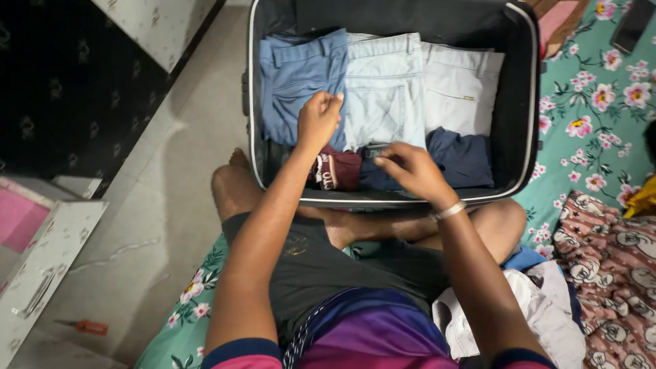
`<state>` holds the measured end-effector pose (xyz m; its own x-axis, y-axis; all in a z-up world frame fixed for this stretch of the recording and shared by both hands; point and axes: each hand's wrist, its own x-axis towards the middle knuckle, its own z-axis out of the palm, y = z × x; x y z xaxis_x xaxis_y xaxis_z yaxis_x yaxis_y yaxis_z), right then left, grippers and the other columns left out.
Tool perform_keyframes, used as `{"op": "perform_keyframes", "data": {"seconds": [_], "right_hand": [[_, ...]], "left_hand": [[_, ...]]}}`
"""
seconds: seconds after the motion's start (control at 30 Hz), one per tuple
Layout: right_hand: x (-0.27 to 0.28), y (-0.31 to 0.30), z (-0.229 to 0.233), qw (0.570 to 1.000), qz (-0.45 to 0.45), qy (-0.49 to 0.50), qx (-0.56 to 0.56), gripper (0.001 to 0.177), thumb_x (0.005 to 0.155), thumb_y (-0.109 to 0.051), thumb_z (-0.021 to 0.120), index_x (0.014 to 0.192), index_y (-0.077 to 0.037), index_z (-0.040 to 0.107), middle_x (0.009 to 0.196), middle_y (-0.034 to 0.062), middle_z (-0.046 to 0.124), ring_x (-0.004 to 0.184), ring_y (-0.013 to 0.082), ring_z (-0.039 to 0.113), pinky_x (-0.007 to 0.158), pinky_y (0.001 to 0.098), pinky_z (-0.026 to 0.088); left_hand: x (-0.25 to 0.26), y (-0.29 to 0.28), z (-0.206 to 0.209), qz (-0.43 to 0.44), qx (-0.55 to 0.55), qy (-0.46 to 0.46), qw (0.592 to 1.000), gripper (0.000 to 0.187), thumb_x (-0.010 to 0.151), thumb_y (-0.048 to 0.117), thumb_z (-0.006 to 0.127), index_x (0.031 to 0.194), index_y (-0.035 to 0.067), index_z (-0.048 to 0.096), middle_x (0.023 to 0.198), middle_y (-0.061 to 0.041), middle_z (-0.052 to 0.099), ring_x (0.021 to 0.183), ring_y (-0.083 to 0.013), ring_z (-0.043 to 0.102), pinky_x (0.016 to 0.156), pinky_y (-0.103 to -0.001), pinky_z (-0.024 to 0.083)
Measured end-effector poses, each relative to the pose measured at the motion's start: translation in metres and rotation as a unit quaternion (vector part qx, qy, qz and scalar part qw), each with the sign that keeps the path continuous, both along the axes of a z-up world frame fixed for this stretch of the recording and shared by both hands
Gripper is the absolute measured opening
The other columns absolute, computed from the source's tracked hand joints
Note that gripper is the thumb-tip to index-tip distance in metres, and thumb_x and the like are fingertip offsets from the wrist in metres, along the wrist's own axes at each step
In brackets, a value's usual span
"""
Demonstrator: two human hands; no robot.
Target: The person folds various clothing items, including pants, shorts, and shirts, and places them neatly into an open suitcase. They handle each item individually, folding it before arranging it inside the luggage.
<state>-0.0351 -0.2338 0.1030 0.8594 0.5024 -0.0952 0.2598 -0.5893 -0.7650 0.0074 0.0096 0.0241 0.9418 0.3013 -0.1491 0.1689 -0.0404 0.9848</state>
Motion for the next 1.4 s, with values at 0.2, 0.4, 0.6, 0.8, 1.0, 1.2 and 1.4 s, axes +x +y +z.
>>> {"op": "perform_keyframes", "data": {"seconds": [0.2,0.4,0.6,0.8,1.0,1.2,1.4], "right_hand": [[-0.05,-0.161,-0.004,0.967,-0.252,-0.022,0.021,0.016,0.101,-0.016,0.074,0.101,0.0,0.072,0.087,0.0085,0.069,0.079,0.0089,0.061,0.07,0.0261,0.051],[-0.115,-0.328,-0.026,0.887,-0.317,0.05,-0.332,0.042,0.094,-0.04,0.071,0.116,-0.003,0.074,0.101,0.018,0.077,0.093,0.0304,0.074,0.083,0.041,0.056],[-0.183,-0.403,-0.088,0.827,-0.339,0.151,-0.423,0.054,0.087,-0.051,0.073,0.114,-0.005,0.078,0.107,0.0187,0.078,0.099,0.0365,0.074,0.09,0.0441,0.056],[-0.183,-0.381,-0.098,0.818,-0.374,0.103,-0.424,0.063,0.084,-0.049,0.077,0.13,-0.006,0.068,0.111,0.0203,0.075,0.103,0.0371,0.071,0.089,0.0465,0.055],[-0.165,-0.362,-0.105,0.852,-0.277,0.046,-0.442,0.068,0.078,-0.043,0.077,0.141,-0.021,0.062,0.122,0.0193,0.069,0.107,0.0406,0.066,0.092,0.0475,0.054],[-0.158,-0.367,-0.134,0.828,-0.245,0.089,-0.496,0.053,0.085,-0.049,0.07,0.127,-0.017,0.07,0.114,0.0165,0.075,0.105,0.0388,0.068,0.09,0.0489,0.055],[-0.156,-0.38,-0.15,0.833,-0.283,0.118,-0.461,0.051,0.093,-0.055,0.057,0.116,-0.014,0.077,0.109,0.0216,0.075,0.101,0.0417,0.07,0.087,0.0514,0.055]], "left_hand": [[-0.022,-0.01,0.012,-0.155,0.334,-0.07,0.927,0.034,0.089,0.038,0.07,0.096,0.005,0.072,0.087,-0.017,0.075,0.084,-0.0402,0.071,0.075,-0.051,0.055],[-0.027,-0.01,0.004,-0.279,0.428,-0.022,0.859,0.038,0.089,0.04,0.071,0.101,0.004,0.072,0.095,-0.024,0.073,0.092,-0.0441,0.069,0.079,-0.054,0.054],[-0.03,-0.009,0.007,-0.304,0.426,-0.011,0.852,0.039,0.091,0.04,0.07,0.105,0.004,0.072,0.098,-0.021,0.074,0.093,-0.0415,0.07,0.079,-0.053,0.054],[-0.031,-0.01,0.014,-0.306,0.435,0.009,0.847,0.038,0.092,0.039,0.071,0.108,0.005,0.073,0.094,-0.017,0.076,0.092,-0.0387,0.071,0.081,-0.05,0.054],[-0.031,-0.011,0.018,-0.304,0.44,0.019,0.845,0.039,0.092,0.039,0.071,0.11,0.005,0.073,0.095,-0.017,0.076,0.092,-0.0381,0.071,0.081,-0.05,0.054],[-0.032,-0.011,0.021,-0.307,0.428,0.021,0.849,0.039,0.091,0.039,0.071,0.11,0.005,0.073,0.095,-0.017,0.076,0.092,-0.0381,0.072,0.081,-0.05,0.054],[-0.032,-0.007,0.012,-0.301,0.439,-0.011,0.847,0.039,0.089,0.039,0.071,0.105,0.003,0.073,0.098,-0.023,0.073,0.094,-0.0424,0.07,0.081,-0.053,0.054]]}}
